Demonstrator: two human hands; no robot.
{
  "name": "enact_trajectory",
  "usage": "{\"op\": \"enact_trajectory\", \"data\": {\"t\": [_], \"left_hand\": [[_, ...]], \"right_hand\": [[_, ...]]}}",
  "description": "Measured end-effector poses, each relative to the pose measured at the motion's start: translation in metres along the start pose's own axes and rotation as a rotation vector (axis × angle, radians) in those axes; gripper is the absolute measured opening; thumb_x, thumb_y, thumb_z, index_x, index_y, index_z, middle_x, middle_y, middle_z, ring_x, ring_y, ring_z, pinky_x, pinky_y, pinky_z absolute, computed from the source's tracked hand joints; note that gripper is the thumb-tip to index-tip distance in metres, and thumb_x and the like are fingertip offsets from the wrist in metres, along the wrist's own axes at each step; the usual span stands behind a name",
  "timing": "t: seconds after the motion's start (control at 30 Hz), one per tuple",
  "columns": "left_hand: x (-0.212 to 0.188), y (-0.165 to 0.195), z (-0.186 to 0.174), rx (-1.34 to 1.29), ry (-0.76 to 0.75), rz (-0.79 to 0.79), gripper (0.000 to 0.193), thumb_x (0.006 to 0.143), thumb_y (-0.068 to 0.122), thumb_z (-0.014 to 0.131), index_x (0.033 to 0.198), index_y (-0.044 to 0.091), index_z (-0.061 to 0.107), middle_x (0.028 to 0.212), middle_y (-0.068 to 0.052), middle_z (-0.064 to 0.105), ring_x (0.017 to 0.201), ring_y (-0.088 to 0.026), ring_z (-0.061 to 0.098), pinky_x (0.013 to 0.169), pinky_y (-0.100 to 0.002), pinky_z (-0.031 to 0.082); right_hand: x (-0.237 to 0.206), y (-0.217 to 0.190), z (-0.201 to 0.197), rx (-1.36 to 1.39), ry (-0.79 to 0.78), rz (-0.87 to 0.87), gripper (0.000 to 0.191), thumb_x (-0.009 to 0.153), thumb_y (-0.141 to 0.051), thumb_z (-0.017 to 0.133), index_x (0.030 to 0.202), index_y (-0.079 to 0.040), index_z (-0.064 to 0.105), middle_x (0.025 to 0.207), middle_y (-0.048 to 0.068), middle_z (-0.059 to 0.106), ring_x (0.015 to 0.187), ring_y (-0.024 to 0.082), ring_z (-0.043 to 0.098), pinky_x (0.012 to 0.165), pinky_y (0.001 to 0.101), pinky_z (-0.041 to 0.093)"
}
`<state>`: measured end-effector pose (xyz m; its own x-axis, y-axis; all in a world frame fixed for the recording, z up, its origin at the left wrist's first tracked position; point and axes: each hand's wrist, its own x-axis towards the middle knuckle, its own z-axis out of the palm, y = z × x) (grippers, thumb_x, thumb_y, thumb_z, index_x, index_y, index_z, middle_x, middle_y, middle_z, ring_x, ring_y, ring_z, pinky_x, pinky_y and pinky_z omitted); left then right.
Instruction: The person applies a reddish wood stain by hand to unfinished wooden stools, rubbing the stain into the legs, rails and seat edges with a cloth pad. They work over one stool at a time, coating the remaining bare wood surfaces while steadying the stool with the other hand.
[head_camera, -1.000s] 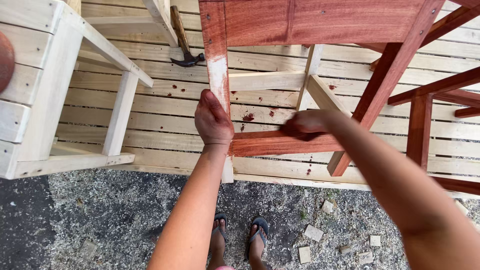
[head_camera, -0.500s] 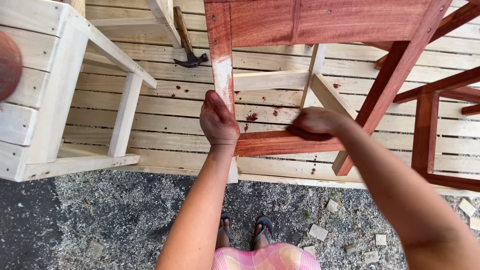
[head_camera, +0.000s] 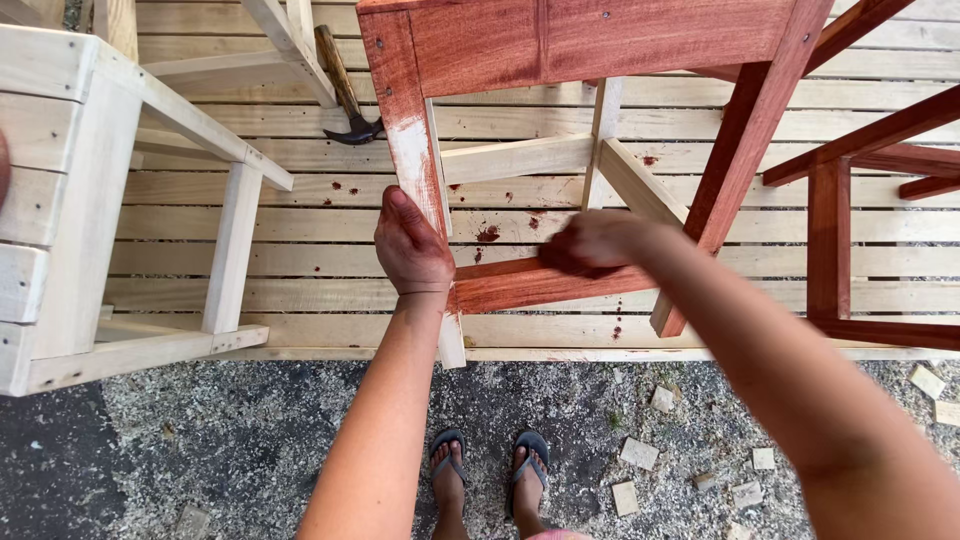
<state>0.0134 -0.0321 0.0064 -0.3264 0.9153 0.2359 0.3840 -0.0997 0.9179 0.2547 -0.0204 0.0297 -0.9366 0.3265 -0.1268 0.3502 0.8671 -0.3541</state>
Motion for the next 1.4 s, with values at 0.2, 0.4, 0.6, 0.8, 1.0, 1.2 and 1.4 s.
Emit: {"op": "enact_trajectory", "data": {"t": [0.2, 0.4, 0.6, 0.8, 1.0, 1.2, 1.4], "left_hand": [[0.001, 0.0, 0.0, 0.042, 0.042, 0.153, 0.067, 0.115, 0.053, 0.018, 0.098, 0.003, 0.058, 0.089, -0.021, 0.063, 0.081, -0.042, 0.058, 0.074, -0.048, 0.046], [0.003, -0.003, 0.001, 0.03, 0.025, 0.026, 0.066, 0.11, 0.056, 0.019, 0.09, 0.003, 0.051, 0.076, -0.018, 0.057, 0.07, -0.04, 0.055, 0.07, -0.048, 0.045], [0.002, -0.008, 0.001, 0.015, 0.005, 0.044, 0.066, 0.111, 0.056, 0.019, 0.093, 0.003, 0.053, 0.078, -0.018, 0.06, 0.072, -0.039, 0.057, 0.071, -0.049, 0.046], [0.003, -0.013, 0.004, 0.059, 0.019, 0.018, 0.065, 0.111, 0.055, 0.02, 0.092, 0.002, 0.053, 0.078, -0.02, 0.06, 0.073, -0.043, 0.055, 0.07, -0.051, 0.044], [0.005, -0.021, 0.007, -0.063, -0.016, -0.046, 0.071, 0.108, 0.06, 0.02, 0.1, 0.003, 0.061, 0.083, -0.019, 0.069, 0.075, -0.041, 0.064, 0.075, -0.047, 0.051], [0.006, -0.029, 0.003, -0.04, -0.04, -0.03, 0.075, 0.107, 0.062, 0.017, 0.109, 0.002, 0.063, 0.096, -0.021, 0.074, 0.088, -0.042, 0.069, 0.082, -0.045, 0.053], [-0.001, -0.032, 0.003, -0.128, -0.063, -0.052, 0.074, 0.107, 0.061, 0.02, 0.111, 0.0, 0.062, 0.098, -0.02, 0.075, 0.088, -0.037, 0.071, 0.086, -0.043, 0.054]], "right_hand": [[-0.044, 0.008, -0.012, 0.314, -0.533, 1.243, 0.069, 0.106, -0.062, 0.033, 0.099, -0.009, 0.077, 0.085, 0.013, 0.073, 0.08, 0.027, 0.07, 0.077, 0.0421, 0.055], [-0.058, -0.04, 0.003, 0.012, -0.161, 1.191, 0.068, 0.102, -0.063, 0.024, 0.134, -0.015, 0.061, 0.123, 0.019, 0.061, 0.112, 0.038, 0.063, 0.097, 0.0525, 0.052], [-0.079, -0.059, 0.015, -0.151, -0.119, 1.243, 0.062, 0.105, -0.053, 0.036, 0.142, -0.005, 0.051, 0.132, 0.025, 0.055, 0.125, 0.044, 0.053, 0.103, 0.0531, 0.048], [-0.11, -0.119, 0.054, -0.157, 0.471, 1.257, 0.033, 0.096, -0.028, 0.058, 0.122, -0.01, 0.064, 0.126, 0.019, 0.062, 0.116, 0.04, 0.06, 0.098, 0.0512, 0.054], [-0.07, -0.173, 0.116, 1.31, 1.993, 1.214, 0.044, 0.101, -0.027, 0.048, 0.134, 0.0, 0.062, 0.122, 0.023, 0.069, 0.099, 0.034, 0.065, 0.089, 0.058, 0.053], [-0.016, -0.121, 0.152, 1.893, 2.356, 0.525, 0.058, 0.095, -0.039, 0.036, 0.137, -0.005, 0.057, 0.122, 0.011, 0.068, 0.108, 0.03, 0.066, 0.092, 0.0536, 0.057], [-0.03, -0.065, 0.177, 1.809, 2.416, 0.091, 0.027, 0.092, -0.028, 0.047, 0.108, -0.008, 0.056, 0.089, 0.006, 0.056, 0.08, 0.023, 0.054, 0.071, 0.0405, 0.049]]}}
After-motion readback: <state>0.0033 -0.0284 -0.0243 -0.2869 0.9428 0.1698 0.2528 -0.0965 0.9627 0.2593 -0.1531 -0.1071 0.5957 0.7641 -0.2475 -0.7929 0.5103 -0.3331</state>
